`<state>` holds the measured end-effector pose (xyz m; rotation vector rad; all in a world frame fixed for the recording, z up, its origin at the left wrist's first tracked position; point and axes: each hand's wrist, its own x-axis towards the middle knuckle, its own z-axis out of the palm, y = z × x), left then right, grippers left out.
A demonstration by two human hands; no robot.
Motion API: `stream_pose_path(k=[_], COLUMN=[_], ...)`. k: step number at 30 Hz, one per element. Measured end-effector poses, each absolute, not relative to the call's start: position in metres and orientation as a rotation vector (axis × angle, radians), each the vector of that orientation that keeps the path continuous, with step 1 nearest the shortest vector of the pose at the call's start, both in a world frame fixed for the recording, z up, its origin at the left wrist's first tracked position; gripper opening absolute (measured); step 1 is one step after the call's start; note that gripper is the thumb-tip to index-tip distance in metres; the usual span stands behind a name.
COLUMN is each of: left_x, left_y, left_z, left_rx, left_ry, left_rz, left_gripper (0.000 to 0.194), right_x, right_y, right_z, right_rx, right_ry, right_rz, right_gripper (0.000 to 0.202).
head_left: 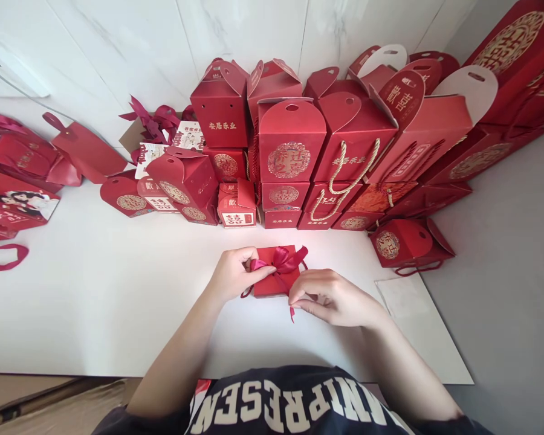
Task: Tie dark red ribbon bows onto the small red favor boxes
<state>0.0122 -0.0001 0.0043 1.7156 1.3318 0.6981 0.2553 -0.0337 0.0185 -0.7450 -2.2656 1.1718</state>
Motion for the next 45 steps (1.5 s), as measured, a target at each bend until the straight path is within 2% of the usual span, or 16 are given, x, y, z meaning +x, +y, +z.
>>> stream_pose_path(k=[3,8,11,14,17,25,33,35,38,40,43,45], left_x=[0.012,0.012,0.013,0.013,0.014,0.019,0.019,0.021,0.022,0.02,0.016,0.013], left_y=[0.0,-0.001,-0.001,-0.002,-0.003,-0.002,0.0,0.0,-0.002,-0.003,-0.005,-0.006], left_z=[0.004,0.003,0.004,0.004,0.005,0.004,0.0,-0.001,0.002,0.006,0.014,0.019], left_rx=[1.739,1.69,1.671,1.663,1.677,1.713,1.682,1.705,1.75,1.757,1.711,1.666], left_ry=[1.363,1.373,1.369,1.354,1.364,1.406,1.366,1.398,1.444,1.426,1.304,1.205], left_rz=[0.709,0.692,0.699,0.709,0.726,0.789,0.741,0.733,0.722,0.68,0.579,0.537], left_gripper=[0.047,0.047,0.047,0.045,0.045,0.053,0.049,0.05,0.051,0.051,0.048,0.048], right_x=[0.266,0.268,0.261,0.257,0.261,0.259,0.241,0.236,0.225,0.221,0.226,0.235], right_y=[-0.03,-0.015,-0.005,0.0,-0.003,-0.032,-0.047,-0.05,-0.055,-0.059,-0.057,-0.051], right_z=[0.018,-0.002,-0.02,-0.026,-0.018,0.014,0.01,0.007,0.009,0.013,0.019,0.019], right_rx=[-0.751,-1.177,-1.35,-1.236,-1.088,-0.669,-0.657,-0.668,-0.778,-0.781,-0.546,-0.521], right_ry=[-2.147,-1.683,-1.521,-1.367,-1.338,-1.927,-2.295,-2.403,-2.623,-2.679,-2.508,-2.219], right_rz=[1.393,1.129,1.263,1.394,1.365,1.273,1.196,1.057,0.656,0.573,0.993,1.22], right_gripper=[0.01,0.025,0.036,0.035,0.024,0.004,0.013,0.012,0.02,0.024,0.01,0.009])
